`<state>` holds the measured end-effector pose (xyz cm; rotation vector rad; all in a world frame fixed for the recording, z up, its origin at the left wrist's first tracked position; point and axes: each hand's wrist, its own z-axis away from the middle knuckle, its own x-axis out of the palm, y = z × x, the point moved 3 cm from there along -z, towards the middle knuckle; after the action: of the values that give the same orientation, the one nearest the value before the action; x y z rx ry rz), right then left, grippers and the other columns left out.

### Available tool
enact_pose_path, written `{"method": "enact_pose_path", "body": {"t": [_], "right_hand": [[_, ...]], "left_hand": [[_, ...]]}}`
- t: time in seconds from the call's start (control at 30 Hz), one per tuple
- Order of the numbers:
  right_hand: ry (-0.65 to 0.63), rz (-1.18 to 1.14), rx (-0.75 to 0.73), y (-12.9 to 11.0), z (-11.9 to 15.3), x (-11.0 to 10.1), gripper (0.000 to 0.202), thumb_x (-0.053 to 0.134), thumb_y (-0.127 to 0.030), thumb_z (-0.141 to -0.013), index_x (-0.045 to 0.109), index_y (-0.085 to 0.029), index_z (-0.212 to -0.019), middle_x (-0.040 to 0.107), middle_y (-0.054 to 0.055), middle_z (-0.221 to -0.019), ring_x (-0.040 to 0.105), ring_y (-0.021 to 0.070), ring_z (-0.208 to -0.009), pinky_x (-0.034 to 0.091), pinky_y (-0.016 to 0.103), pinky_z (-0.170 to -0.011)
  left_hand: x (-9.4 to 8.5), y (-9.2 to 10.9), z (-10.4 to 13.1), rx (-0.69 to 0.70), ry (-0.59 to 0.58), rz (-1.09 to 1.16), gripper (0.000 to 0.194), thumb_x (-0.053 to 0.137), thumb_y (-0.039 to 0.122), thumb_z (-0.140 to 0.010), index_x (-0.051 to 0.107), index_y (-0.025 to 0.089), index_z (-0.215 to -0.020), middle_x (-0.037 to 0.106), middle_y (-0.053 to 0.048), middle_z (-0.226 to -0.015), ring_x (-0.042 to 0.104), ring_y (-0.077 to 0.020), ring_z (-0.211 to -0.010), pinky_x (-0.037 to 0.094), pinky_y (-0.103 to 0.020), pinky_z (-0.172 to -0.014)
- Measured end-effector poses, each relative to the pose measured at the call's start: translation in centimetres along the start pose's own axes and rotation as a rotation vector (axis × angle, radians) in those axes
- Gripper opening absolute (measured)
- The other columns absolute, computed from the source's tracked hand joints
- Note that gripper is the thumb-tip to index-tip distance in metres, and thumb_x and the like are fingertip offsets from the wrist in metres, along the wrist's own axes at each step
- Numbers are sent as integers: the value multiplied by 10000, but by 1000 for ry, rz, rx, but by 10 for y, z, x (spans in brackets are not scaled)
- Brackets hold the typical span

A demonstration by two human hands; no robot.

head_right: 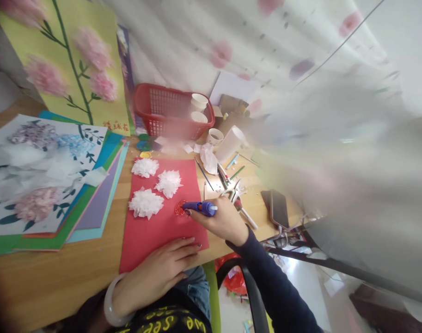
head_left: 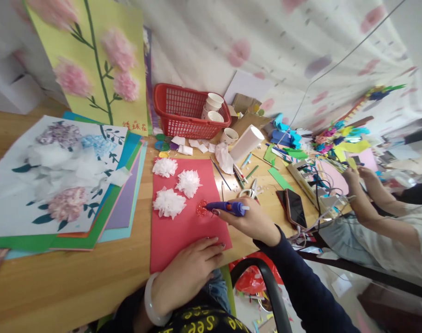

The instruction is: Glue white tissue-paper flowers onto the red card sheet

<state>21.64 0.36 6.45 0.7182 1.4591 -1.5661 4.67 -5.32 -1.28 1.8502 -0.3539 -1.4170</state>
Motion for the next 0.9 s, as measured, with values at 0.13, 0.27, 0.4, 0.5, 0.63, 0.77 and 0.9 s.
{"method": "enact_pose_path", "body": {"t": [0.13,0.27,0.4,0.5,0.63,0.77,0.9], "right_hand": [[35,7,3,0,-3,3,489,619,-483,-884,511,-199,-500,368,-53,-448,316,79,-426,244,274,-444],[51,-9,13,0,-7,5,462,621,-490,-882,574,-197,-528,426,-46,-459,340,84,-435,258,273,-445],[-5,-49,-37,-2,-10,10,382,595,-509,-905,724,-209,-708,557,-33,-521,435,99,-477,310,257,-467],[3,-40,1,0,-13,12,372,599,-521,-902,744,-217,-743,560,-27,-511,458,114,-485,305,265,-464],[43,-2,47,6,-16,10,352,617,-523,-887,751,-226,-751,540,-25,-495,465,127,-478,287,272,-450],[36,-8,26,7,-16,8,330,614,-511,-894,763,-233,-795,568,-27,-521,478,126,-489,308,269,-456],[0,-4,6,2,-16,10,349,607,-516,-900,758,-222,-785,572,-26,-524,475,119,-489,311,265,-462]], "left_hand": [[0,0,0,8,18,11,369,552,193,-980,569,214,-1349,551,-28,-1476,392,-213,-1441,354,-409,-1198],[2,-1,0,8,26,11,388,568,178,-968,568,209,-1355,550,-40,-1477,395,-225,-1440,363,-432,-1193],[4,-2,1,7,40,26,422,573,181,-965,543,233,-1382,537,-18,-1490,390,-223,-1441,356,-430,-1200],[4,-2,2,13,42,38,427,570,180,-967,536,243,-1387,541,-11,-1487,393,-222,-1439,361,-431,-1195],[3,-2,2,9,53,61,452,579,149,-952,534,243,-1391,549,-22,-1477,408,-235,-1428,386,-458,-1174],[4,-2,2,5,54,74,451,589,148,-944,541,239,-1384,552,-31,-1474,421,-245,-1418,396,-470,-1164],[5,-3,3,8,67,78,452,555,155,-965,524,267,-1403,548,-18,-1477,411,-229,-1426,386,-462,-1171]]}}
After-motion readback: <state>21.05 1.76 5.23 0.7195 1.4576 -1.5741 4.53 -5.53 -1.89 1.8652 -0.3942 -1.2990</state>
